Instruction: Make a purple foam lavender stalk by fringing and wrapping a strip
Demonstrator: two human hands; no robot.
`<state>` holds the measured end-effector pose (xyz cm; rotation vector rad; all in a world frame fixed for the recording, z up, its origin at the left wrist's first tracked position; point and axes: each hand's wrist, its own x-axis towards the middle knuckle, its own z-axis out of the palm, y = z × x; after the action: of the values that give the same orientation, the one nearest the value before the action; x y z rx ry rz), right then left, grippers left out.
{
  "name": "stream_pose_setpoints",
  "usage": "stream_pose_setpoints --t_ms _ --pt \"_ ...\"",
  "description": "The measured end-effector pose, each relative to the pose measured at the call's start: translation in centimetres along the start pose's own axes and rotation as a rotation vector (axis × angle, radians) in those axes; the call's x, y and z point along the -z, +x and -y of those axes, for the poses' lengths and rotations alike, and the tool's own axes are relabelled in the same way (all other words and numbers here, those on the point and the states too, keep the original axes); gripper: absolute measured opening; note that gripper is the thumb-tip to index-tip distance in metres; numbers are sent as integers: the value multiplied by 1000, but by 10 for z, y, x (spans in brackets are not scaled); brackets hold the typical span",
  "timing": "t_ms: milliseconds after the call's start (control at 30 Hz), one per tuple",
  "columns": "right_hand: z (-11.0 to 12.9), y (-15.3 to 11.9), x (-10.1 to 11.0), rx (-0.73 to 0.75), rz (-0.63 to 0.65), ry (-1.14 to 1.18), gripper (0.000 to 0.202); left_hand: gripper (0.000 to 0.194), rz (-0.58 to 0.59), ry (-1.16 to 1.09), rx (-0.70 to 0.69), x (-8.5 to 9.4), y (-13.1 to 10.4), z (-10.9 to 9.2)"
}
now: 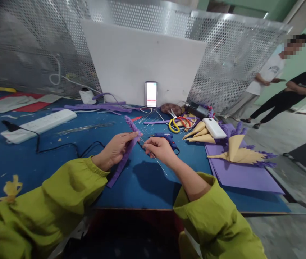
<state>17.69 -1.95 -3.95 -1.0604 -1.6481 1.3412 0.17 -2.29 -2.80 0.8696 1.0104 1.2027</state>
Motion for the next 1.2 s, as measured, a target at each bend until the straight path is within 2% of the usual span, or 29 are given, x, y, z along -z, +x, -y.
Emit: stream_pose_setpoints --t_ms 133,433,533,633,733,933,1067,1200 --pt "1 0 0 -1 -30 30 20 38 36 -26 0 2 1 1" --pt "-6 2 -8 -9 4 8 18 38 -85 17 9 1 3 3" --pt "-3 1 -4 -3 2 53 19 39 -40 34 46 -1 3 -1" --pt "2 -3 5 6 -5 129 21 40 39 39 -3 -3 7 -9" --pt "5 -7 14 -6 -1 211 24 38 58 18 -41 -3 10 -20" --pt "6 -14 19 -86 58 366 21 30 2 -46 -41 8 9 -28" --pt "3 -14 18 -149 126 328 20 30 -46 8 -79 19 8 -25" --pt "-5 -11 19 -200 118 291 22 25 -120 84 -97 24 13 -21"
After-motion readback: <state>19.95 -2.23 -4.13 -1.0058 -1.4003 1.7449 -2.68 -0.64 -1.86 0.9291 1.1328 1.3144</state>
